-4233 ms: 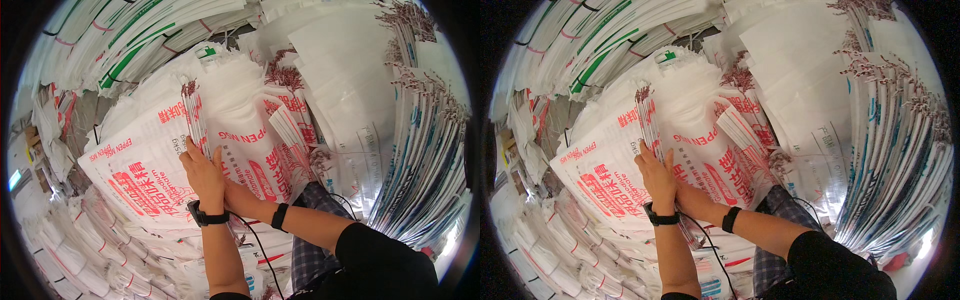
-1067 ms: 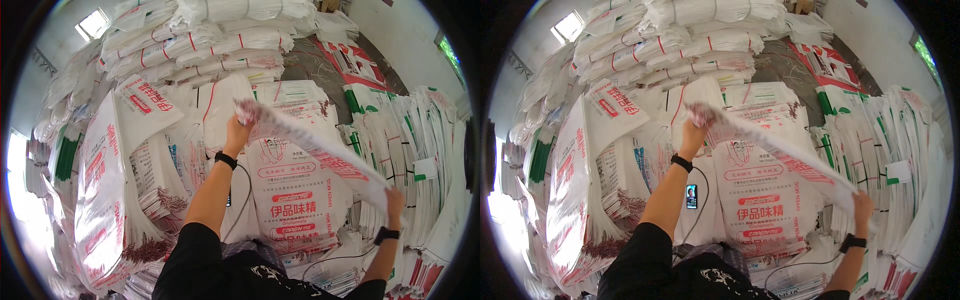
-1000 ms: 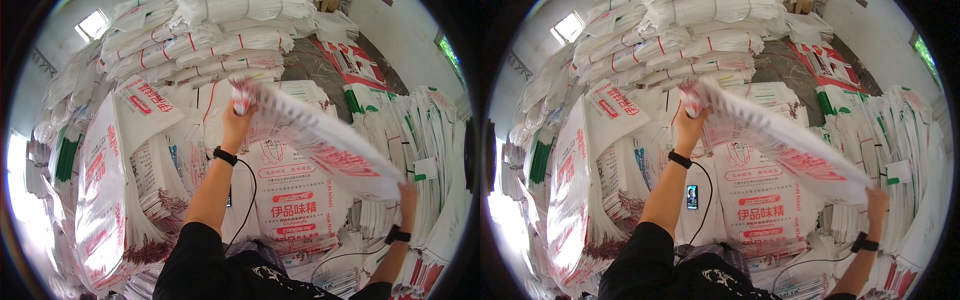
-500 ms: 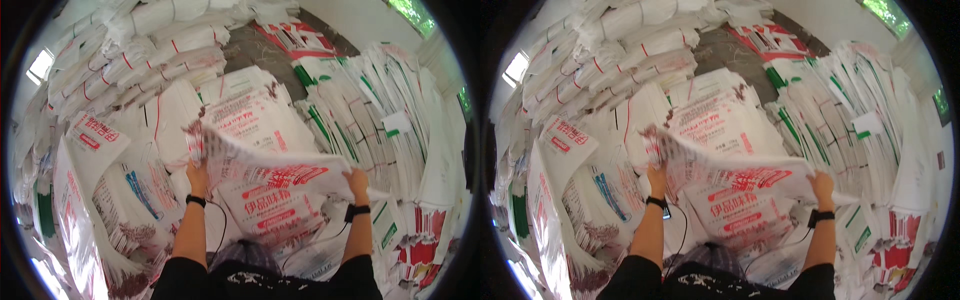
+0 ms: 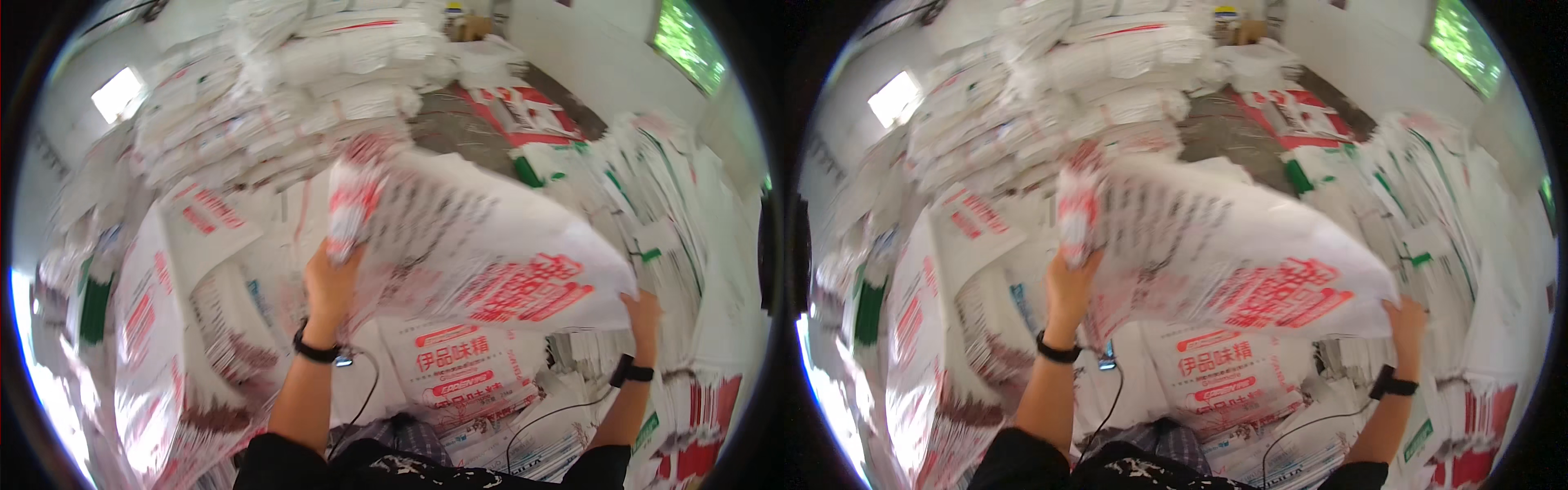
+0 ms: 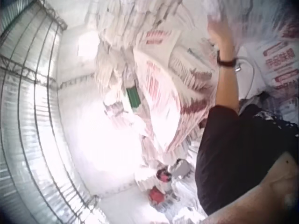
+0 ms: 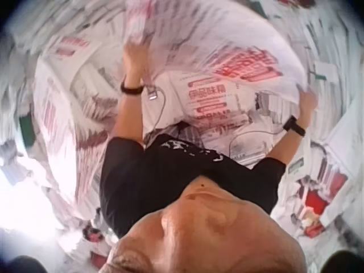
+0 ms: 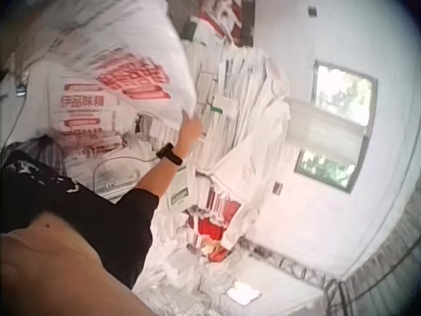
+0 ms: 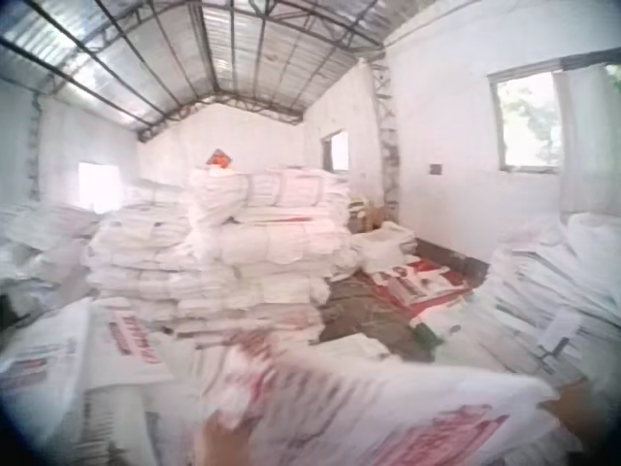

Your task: The recorder is seen organizing and stacking large plastic bags labeled EPPEN MSG in a warehouse environment.

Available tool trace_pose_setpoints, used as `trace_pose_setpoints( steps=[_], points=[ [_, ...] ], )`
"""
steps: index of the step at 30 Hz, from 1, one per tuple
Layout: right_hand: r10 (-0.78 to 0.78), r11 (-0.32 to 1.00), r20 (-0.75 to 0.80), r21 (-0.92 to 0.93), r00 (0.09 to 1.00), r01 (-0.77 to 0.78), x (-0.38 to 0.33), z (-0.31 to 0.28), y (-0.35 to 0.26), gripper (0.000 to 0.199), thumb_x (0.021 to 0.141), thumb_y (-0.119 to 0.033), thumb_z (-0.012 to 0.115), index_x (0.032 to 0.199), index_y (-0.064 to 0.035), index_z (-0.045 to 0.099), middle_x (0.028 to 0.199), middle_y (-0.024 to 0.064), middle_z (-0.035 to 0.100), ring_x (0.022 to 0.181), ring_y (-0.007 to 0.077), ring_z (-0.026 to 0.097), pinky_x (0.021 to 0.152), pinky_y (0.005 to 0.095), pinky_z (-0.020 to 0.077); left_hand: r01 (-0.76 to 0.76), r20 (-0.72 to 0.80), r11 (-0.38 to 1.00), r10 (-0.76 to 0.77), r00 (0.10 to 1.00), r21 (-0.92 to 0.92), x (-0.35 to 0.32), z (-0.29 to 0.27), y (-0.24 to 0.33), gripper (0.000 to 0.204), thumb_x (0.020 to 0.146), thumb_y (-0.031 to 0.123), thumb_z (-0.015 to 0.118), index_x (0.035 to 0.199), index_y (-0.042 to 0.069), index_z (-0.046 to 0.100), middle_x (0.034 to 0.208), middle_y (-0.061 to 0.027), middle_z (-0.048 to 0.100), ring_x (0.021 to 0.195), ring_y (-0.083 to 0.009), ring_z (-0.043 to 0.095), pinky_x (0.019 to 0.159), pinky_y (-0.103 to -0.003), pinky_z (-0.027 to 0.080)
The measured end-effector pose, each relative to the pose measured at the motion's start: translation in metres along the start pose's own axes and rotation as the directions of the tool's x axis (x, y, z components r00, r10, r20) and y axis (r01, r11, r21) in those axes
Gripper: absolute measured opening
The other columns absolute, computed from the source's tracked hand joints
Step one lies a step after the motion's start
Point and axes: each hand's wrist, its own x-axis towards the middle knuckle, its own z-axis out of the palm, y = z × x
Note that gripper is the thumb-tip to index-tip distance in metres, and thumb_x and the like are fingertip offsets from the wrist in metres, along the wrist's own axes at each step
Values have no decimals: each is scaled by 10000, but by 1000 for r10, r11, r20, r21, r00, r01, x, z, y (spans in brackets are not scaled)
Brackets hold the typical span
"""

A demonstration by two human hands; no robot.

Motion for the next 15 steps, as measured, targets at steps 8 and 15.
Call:
trace_pose_setpoints(
  steps=[8,15],
  points=[
    [58,994,-244,-72,968,-78,24,-85,74,404,960,-358,561,1226,-66,645,1206,255,617,1085,386,605,935,406,466,-664,-66,726,664,745,-178,109,-71,180,339,773,233,759,1019,18,670,890,-231,673,861,-423,638,758,-438,515],
    [135,973,-561,229,817,-3,-14,-136,-56,355,1013,-148,458,1320,-249,605,1367,133,561,1173,241,592,964,303,457,-861,220,474,834,507,185,164,-321,254,316,785,217,814,1000,5,720,891,-85,736,789,-162,683,707,-306,544]
  ],
)
